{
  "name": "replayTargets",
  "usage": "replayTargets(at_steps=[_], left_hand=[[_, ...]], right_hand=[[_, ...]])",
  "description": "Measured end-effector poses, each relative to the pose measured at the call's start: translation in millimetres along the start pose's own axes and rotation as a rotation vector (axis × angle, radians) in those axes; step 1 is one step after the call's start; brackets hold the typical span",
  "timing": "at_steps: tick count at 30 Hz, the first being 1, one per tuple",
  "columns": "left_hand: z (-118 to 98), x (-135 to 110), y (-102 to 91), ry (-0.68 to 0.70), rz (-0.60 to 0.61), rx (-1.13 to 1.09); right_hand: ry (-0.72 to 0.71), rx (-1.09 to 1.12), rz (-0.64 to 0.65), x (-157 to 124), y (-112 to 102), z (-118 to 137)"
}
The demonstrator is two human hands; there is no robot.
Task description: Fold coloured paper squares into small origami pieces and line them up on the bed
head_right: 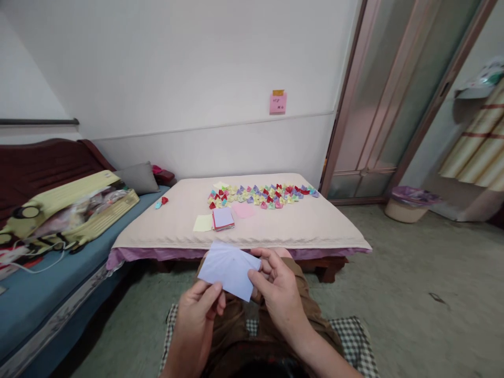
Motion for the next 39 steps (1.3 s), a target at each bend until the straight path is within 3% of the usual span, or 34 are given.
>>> replayTargets(at_steps=[3,6,9,13,15,17,19,22,27,29,32,34,39], left_hand=[[4.8,4.1,-6.4,0.011,-0.049,0.010],[2.5,7.2,-13.0,0.074,-0.108,0.056],[-5.7,7.9,-19.0,0.313,-0.121,0.311],[-15.1,1.6,-20.2,0.836,-0.015,0.645],[-16.1,-3.6,-18.7,1.035,0.062,0.741],[-15.7,-8.2,-17.0,1.150,0.131,0.797],[-14.5,-11.1,-15.6,1.177,0.188,0.802],[-13.7,-9.5,-15.1,1.040,0.146,0.656],[-13.9,-0.4,-9.2,0.476,0.044,-0.143],[-13.7,-1.3,-3.3,0.284,0.055,-0.310],[-10.9,-6.3,1.7,0.086,0.093,-0.341],[-8.0,-8.7,0.7,0.028,0.081,-0.287],[-4.9,-7.2,-6.0,0.114,0.018,-0.099]], right_hand=[[-0.058,-0.134,-0.017,2.9,-0.8,-3.0],[-0.212,-0.312,-0.132,2.1,-3.7,-6.1],[-0.395,-0.441,-0.219,-7.4,-2.4,-5.1],[-0.569,-0.495,-0.005,-22.8,10.0,0.7],[-0.597,-0.489,0.093,-26.3,14.2,3.5],[-0.594,-0.486,0.150,-26.0,15.1,5.3],[-0.595,-0.492,0.184,-23.9,13.4,6.3],[-0.584,-0.502,0.144,-20.5,7.8,5.7],[-0.559,-0.502,0.035,-17.4,1.1,3.5],[-0.550,-0.476,0.024,-16.6,0.5,3.1],[-0.526,-0.459,0.044,-15.8,0.9,2.3],[-0.503,-0.451,0.067,-15.6,1.6,2.1],[-0.464,-0.404,0.083,-13.2,5.5,8.8]])
Point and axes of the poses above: each hand's wrist, its own x-axis towards the middle knuckle, its own y-axis out of the palm, z = x × y, the point moved 2 cm from there along x, towards the middle knuckle, and after that the axes turned 12 degrees about -x, right-handed, at the moved point
